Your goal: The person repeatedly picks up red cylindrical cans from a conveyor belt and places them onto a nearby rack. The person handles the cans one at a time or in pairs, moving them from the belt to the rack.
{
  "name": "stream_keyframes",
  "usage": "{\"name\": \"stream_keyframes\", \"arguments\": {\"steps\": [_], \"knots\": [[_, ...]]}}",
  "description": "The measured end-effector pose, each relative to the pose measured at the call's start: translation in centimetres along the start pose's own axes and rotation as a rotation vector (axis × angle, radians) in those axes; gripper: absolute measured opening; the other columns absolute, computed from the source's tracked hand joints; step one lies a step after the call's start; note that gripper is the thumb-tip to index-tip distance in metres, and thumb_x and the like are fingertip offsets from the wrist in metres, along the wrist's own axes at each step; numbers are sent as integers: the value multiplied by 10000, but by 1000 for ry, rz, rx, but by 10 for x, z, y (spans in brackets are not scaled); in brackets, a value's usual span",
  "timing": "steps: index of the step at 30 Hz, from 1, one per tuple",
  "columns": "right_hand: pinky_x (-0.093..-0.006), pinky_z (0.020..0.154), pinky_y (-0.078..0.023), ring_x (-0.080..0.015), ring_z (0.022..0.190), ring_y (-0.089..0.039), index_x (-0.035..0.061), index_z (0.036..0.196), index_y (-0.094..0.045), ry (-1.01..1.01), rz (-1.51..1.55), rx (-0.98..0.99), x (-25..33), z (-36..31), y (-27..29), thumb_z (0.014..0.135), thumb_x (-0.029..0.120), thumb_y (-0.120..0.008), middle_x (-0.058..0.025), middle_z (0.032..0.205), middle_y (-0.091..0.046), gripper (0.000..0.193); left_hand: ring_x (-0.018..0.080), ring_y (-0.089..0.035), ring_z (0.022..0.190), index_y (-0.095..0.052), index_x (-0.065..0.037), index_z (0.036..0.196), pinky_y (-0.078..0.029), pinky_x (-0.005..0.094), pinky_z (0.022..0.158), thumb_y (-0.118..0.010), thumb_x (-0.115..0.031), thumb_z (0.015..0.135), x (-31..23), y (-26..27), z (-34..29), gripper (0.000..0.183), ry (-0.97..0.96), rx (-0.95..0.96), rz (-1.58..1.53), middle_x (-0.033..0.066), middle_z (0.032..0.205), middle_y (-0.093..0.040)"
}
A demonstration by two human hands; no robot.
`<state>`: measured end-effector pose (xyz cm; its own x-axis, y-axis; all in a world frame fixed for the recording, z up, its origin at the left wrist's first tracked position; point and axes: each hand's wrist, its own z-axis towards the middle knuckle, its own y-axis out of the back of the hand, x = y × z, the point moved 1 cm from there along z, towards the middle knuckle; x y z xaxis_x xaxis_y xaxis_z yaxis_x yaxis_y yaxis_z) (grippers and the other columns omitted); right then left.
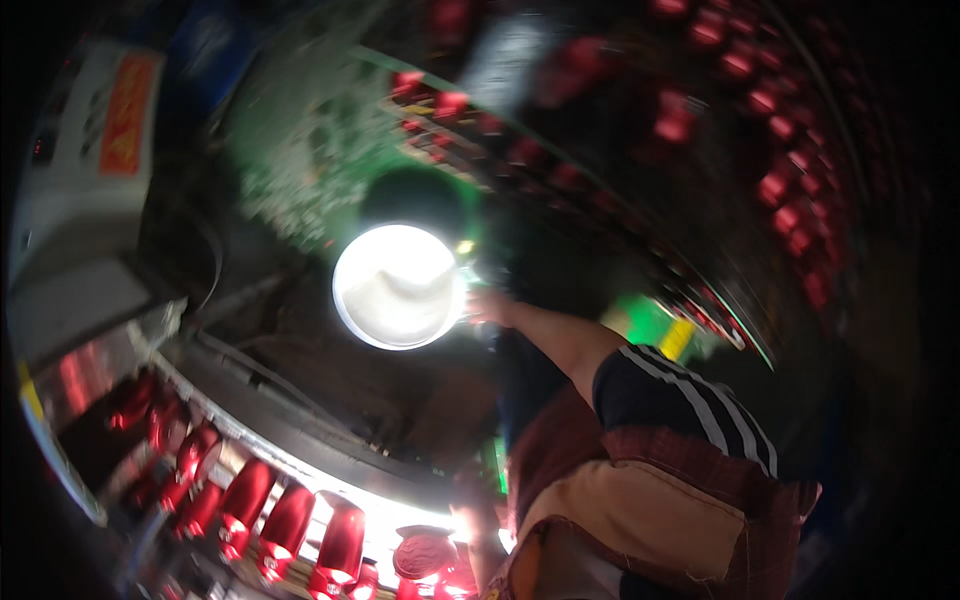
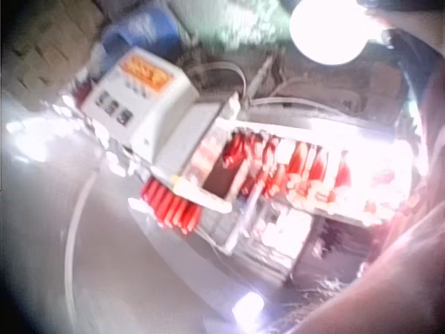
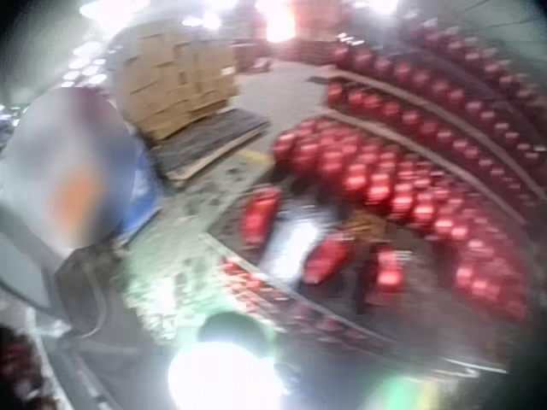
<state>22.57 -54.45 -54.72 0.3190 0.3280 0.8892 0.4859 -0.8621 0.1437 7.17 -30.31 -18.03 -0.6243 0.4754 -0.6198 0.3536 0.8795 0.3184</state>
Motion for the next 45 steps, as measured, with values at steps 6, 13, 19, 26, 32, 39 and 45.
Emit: {"name": "stream_keyframes", "arguments": {"steps": [6, 13, 19, 26, 32, 39, 45], "knots": [[-371, 861, -526, -192, 1063, -628, 144, 1502, -409, -1, 628, -474, 106, -218, 116, 957, 186, -619, -91, 1355, -579, 585, 148, -653, 945, -639, -23, 1187, -542, 257, 742, -596, -147, 960, -66, -27, 23, 262, -51, 106, -495, 71, 1058, -680], [-315, 936, -499, -215, 1112, -605, 135, 1352, -589, 42, 107, -1527, 178, -467, 286, 890, -22, -601, -87, 1282, -609, 489, 153, -625, 991, -632, -23, 1245, -513, 260, 782, -595, -113, 963, -245, -117, 74, 298, -309, 340, -211, 62, 1161, -648], [-479, 1121, -349, -425, 1334, -408, 248, 1448, -493, -177, -364, -1522, 182, -477, 397, 861, 117, -680, -269, 1479, -378, 630, 328, -532, 1227, -597, -121, 1343, -447, 432, 1011, -650, -130, 888, -404, -360, 101, 458, -1228, 392, 266, 209, 1373, -532], [-536, 1129, -320, -524, 1397, -263, 305, 1443, -478, -338, -198, -1626, 147, -426, 444, 836, 122, -705, -294, 1574, -144, 673, 492, -434, 1289, -588, -241, 1341, -407, 495, 1074, -770, -187, 748, -464, -538, 106, 623, -1311, 154, 655, 313, 1469, -366], [-457, 1103, -334, -400, 1331, -388, 257, 1307, -631, -349, -403, -1656, 150, -420, 444, 734, 99, -791, -236, 1444, -413, 616, 438, -510, 1198, -692, -161, 1067, -450, 511, 993, -732, -120, 726, -466, -515, 143, 346, -1352, 179, 434, 274, 1258, -534], [-473, 1161, -283, -378, 1404, -326, 174, 1415, -552, 4, -224, -1496, 142, -431, 428, 789, 52, -669, -194, 1515, -342, 649, 374, -358, 1411, -585, -236, 1289, -366, 441, 1126, -723, -123, 751, -426, -349, 126, 567, -1123, 461, 283, 159, 1541, -306], [-467, 1107, -394, -340, 1310, -483, 105, 1490, -418, 283, 762, -1223, 230, -444, 377, 682, 121, -590, -168, 1448, -473, 826, 271, -380, 1403, -486, -53, 1434, -336, 443, 1150, -695, -178, 839, -362, -119, 98, 643, -598, 570, -427, 143, 1515, -387]]}}
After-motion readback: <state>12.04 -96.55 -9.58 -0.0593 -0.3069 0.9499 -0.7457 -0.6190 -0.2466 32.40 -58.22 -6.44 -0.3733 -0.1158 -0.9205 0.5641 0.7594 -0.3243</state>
